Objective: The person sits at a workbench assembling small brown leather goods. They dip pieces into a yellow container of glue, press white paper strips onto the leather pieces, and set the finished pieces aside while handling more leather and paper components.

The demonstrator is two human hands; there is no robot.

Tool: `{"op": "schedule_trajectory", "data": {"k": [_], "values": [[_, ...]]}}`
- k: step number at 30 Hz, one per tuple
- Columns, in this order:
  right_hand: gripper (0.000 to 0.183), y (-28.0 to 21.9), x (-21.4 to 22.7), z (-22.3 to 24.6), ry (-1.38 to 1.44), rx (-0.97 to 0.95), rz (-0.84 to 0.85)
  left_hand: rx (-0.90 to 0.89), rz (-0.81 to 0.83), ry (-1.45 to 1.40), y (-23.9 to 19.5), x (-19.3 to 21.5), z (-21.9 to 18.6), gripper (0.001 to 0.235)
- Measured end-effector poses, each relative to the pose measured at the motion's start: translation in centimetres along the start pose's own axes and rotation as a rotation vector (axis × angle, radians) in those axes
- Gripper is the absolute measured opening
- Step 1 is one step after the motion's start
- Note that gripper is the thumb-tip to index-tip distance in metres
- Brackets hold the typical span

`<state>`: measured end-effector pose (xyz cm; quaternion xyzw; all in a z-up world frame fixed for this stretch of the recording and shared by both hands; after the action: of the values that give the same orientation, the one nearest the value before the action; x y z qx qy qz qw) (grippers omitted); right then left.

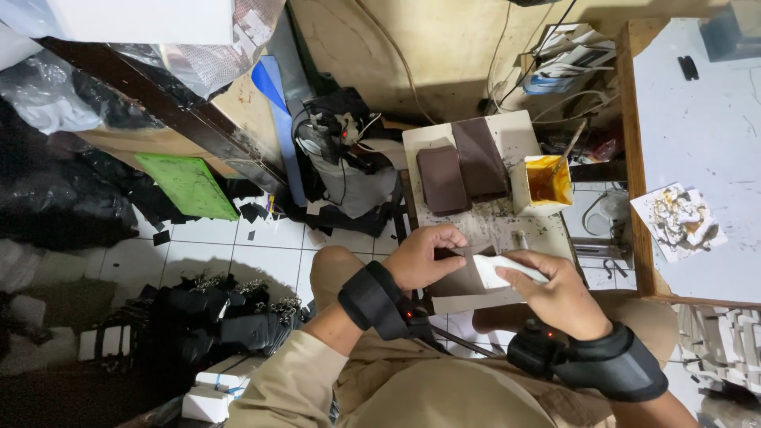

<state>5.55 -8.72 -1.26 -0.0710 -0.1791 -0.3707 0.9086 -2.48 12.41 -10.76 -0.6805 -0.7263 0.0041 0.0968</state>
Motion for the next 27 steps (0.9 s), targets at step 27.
{"op": "schedule_trajectory", "data": {"k": [27], "values": [[0.024, 0.3, -0.5, -2.9, 0.048, -0.039, -0.028, 0.010, 0.180, 0.014, -0.3, -0.1, -2.0, 0.036]]}}
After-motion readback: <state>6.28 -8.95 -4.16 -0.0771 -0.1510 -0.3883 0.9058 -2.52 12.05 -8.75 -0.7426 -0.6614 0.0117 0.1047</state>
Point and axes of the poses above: each hand's wrist, its own y-axis towards the middle knuckle, its own x-axis out of the back of the hand, z = x × y, the point moved 2 cm from there along y, towards the middle knuckle, and after that the axes turned 10 degrees about x, right-handed, at the moved point
